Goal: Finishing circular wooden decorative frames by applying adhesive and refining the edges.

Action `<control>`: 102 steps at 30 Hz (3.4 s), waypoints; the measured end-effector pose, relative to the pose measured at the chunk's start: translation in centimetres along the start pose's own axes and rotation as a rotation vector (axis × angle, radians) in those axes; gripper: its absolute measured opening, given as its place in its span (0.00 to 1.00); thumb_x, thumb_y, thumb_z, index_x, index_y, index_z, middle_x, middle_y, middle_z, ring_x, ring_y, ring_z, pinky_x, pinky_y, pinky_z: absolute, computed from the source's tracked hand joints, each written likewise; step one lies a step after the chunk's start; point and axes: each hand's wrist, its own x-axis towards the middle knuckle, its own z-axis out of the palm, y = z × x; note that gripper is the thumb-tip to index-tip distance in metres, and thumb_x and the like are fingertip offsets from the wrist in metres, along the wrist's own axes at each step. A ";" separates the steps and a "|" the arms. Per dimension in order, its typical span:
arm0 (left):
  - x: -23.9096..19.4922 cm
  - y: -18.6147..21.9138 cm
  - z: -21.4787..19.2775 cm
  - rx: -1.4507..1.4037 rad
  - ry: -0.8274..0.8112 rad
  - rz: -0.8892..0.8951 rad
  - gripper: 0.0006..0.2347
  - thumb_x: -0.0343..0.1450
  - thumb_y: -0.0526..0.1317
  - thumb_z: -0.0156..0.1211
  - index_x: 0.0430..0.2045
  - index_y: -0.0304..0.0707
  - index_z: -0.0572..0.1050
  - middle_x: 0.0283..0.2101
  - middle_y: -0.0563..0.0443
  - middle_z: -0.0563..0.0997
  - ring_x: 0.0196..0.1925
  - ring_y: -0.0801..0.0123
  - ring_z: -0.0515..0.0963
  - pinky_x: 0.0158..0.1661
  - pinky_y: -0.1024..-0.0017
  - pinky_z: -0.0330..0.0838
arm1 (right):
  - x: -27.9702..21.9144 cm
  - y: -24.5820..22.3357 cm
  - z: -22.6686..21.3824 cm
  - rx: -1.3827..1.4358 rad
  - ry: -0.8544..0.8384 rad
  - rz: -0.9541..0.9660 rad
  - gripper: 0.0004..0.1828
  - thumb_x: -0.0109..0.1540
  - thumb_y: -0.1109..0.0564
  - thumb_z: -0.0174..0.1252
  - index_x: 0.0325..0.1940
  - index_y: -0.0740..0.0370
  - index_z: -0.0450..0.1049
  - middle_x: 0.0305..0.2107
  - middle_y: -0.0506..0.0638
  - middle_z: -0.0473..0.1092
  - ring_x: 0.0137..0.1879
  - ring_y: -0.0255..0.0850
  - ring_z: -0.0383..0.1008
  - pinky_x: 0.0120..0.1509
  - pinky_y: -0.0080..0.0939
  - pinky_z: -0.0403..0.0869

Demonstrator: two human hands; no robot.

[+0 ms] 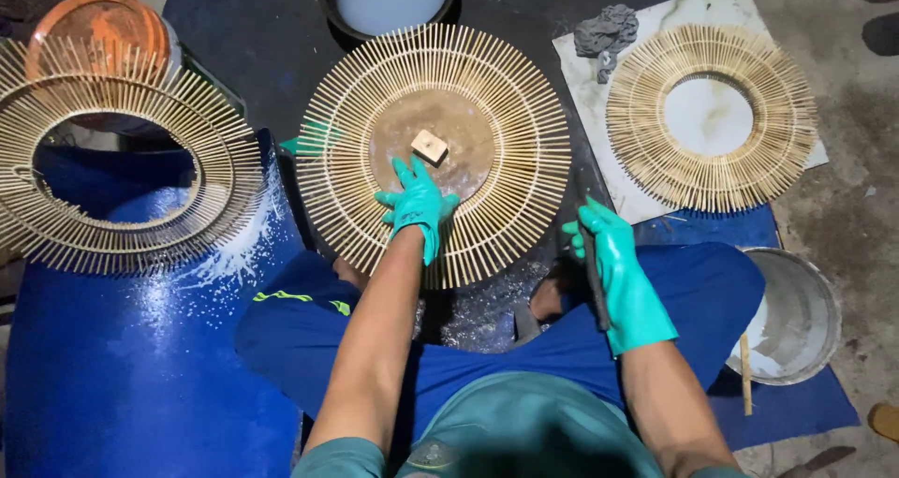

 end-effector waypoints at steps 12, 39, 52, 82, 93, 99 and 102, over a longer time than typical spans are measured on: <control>1.5 -1.3 1.6 0.007 0.053 0.038 0.50 0.65 0.55 0.70 0.76 0.57 0.34 0.79 0.50 0.25 0.73 0.14 0.34 0.63 0.22 0.46 | 0.1 0.3 0.1 -0.021 0.001 0.027 0.28 0.66 0.54 0.55 0.73 0.55 0.66 0.31 0.55 0.77 0.25 0.37 0.70 0.27 0.38 0.69; 3.0 -5.1 3.0 0.095 0.202 0.215 0.48 0.63 0.60 0.68 0.75 0.49 0.45 0.79 0.49 0.34 0.74 0.15 0.35 0.62 0.22 0.44 | 0.6 0.7 0.5 -0.036 0.011 0.009 0.28 0.67 0.53 0.54 0.73 0.53 0.65 0.30 0.54 0.77 0.23 0.36 0.69 0.25 0.36 0.69; 1.4 -6.5 7.7 0.182 0.383 0.270 0.43 0.69 0.63 0.58 0.74 0.41 0.48 0.78 0.42 0.42 0.75 0.27 0.44 0.65 0.31 0.47 | -3.3 1.2 0.5 -0.046 0.048 0.050 0.28 0.67 0.54 0.55 0.72 0.56 0.65 0.32 0.56 0.78 0.26 0.37 0.70 0.28 0.37 0.69; 0.8 -4.5 7.9 0.155 0.274 0.153 0.45 0.69 0.63 0.59 0.74 0.37 0.43 0.78 0.36 0.38 0.74 0.23 0.46 0.63 0.30 0.49 | -2.6 3.2 -0.9 -0.033 0.025 0.083 0.26 0.67 0.52 0.54 0.70 0.54 0.69 0.36 0.54 0.78 0.29 0.35 0.70 0.32 0.36 0.69; 0.5 -7.5 5.9 0.038 0.304 0.085 0.39 0.69 0.60 0.58 0.74 0.47 0.52 0.78 0.40 0.47 0.76 0.35 0.52 0.63 0.30 0.55 | -0.6 4.5 -0.8 0.096 0.044 0.027 0.26 0.67 0.53 0.50 0.71 0.50 0.63 0.35 0.56 0.77 0.28 0.39 0.71 0.31 0.41 0.71; -0.1 -6.9 5.3 0.075 0.302 0.034 0.43 0.68 0.64 0.59 0.74 0.43 0.48 0.77 0.38 0.46 0.76 0.37 0.48 0.64 0.29 0.51 | -1.6 4.2 1.1 0.031 0.040 -0.061 0.27 0.67 0.55 0.52 0.72 0.54 0.65 0.34 0.57 0.77 0.28 0.39 0.71 0.30 0.39 0.70; 1.3 -8.3 6.0 0.074 0.378 0.098 0.45 0.66 0.63 0.61 0.74 0.43 0.47 0.77 0.40 0.47 0.76 0.37 0.47 0.64 0.29 0.49 | -1.8 3.1 0.9 0.022 -0.007 -0.044 0.27 0.68 0.54 0.52 0.73 0.55 0.67 0.34 0.54 0.78 0.28 0.36 0.70 0.30 0.36 0.70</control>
